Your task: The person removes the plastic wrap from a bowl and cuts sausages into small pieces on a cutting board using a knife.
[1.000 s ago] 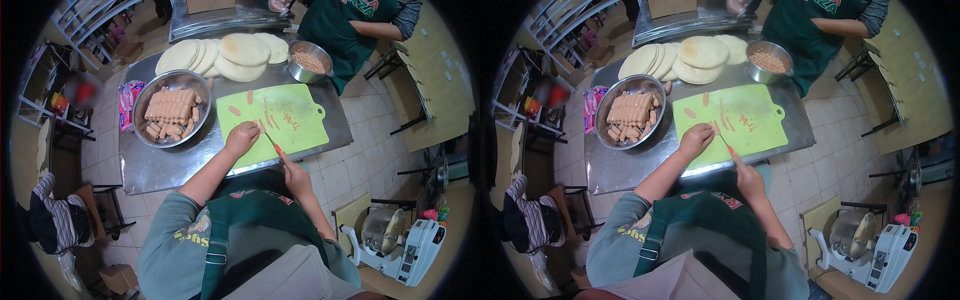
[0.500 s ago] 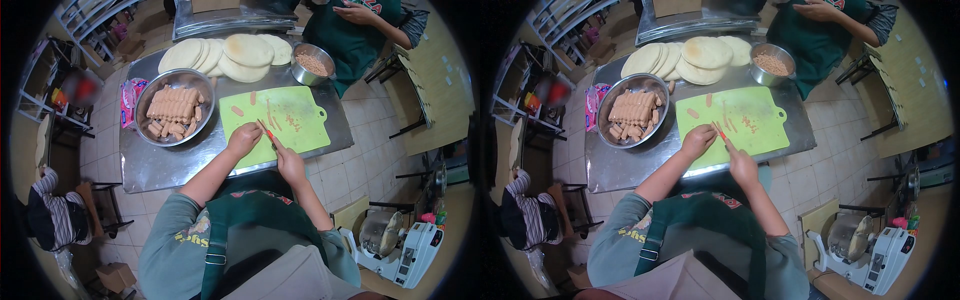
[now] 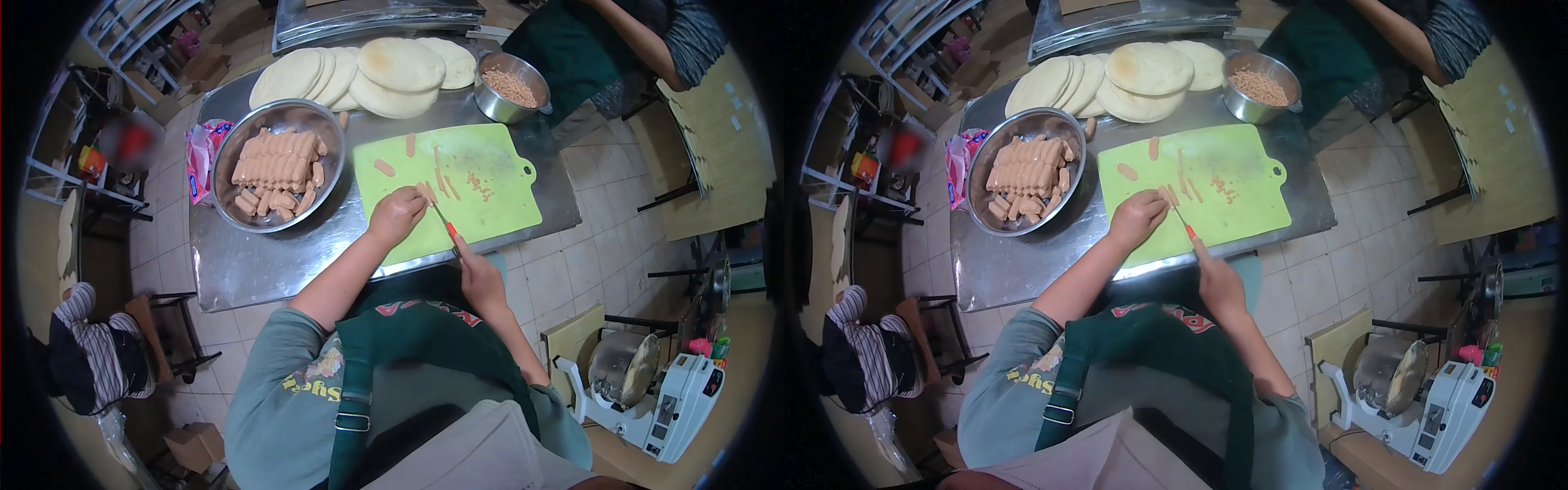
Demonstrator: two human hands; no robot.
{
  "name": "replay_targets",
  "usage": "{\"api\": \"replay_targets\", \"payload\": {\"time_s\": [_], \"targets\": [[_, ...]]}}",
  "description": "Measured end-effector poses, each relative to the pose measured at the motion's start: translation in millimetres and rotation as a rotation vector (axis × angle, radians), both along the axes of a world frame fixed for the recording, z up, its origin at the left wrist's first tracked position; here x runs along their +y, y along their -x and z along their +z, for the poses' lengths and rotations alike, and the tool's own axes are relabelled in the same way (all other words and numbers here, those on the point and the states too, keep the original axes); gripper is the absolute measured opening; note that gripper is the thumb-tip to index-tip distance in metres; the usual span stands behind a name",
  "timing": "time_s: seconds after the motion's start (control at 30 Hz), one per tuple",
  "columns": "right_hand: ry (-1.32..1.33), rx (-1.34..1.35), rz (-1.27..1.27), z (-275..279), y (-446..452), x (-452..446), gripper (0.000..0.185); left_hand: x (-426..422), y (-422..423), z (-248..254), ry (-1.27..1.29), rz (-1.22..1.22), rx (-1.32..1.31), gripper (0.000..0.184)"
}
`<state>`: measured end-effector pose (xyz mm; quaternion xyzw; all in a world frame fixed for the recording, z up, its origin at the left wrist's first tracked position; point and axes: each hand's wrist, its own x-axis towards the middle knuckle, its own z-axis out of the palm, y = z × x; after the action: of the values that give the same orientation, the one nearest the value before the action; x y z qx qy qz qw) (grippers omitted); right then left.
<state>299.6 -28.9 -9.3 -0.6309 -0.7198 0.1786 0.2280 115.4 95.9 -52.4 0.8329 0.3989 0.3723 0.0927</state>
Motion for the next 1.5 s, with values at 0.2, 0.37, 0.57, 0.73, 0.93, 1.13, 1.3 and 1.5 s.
{"api": "replay_targets", "payload": {"time_s": [0.2, 0.37, 0.57, 0.73, 0.93, 1.13, 1.3, 1.5], "targets": [[0.102, 0.011, -0.041, 25, -7, -2, 0.045, 0, -1, 3, -0.014, -0.010, -0.008, 0.007], [-0.137, 0.036, 0.019, 8, 4, 22, 0.046, -1, -1, 2, -0.020, -0.008, -0.001, 0.006], [-0.097, -0.072, 0.043, 2, 14, 35, 0.046, 1, -1, 0, -0.034, -0.022, -0.054, 0.006], [-0.064, -0.124, 0.000, 0, 19, 36, 0.044, 2, -1, 0, -0.074, -0.030, -0.048, 0.007], [-0.138, -0.177, 0.011, -1, 21, 33, 0.045, 2, -1, 1, -0.037, -0.022, -0.018, 0.007], [-0.187, -0.155, 0.031, -5, 21, 32, 0.047, 1, -1, 3, -0.028, -0.010, 0.003, 0.008], [-0.200, -0.144, 0.011, -4, 22, 31, 0.045, 2, 0, 3, -0.013, -0.008, 0.008, 0.008], [-0.171, -0.169, -0.005, -3, 22, 32, 0.044, 2, -1, 0, -0.031, -0.006, 0.016, 0.008]]}}
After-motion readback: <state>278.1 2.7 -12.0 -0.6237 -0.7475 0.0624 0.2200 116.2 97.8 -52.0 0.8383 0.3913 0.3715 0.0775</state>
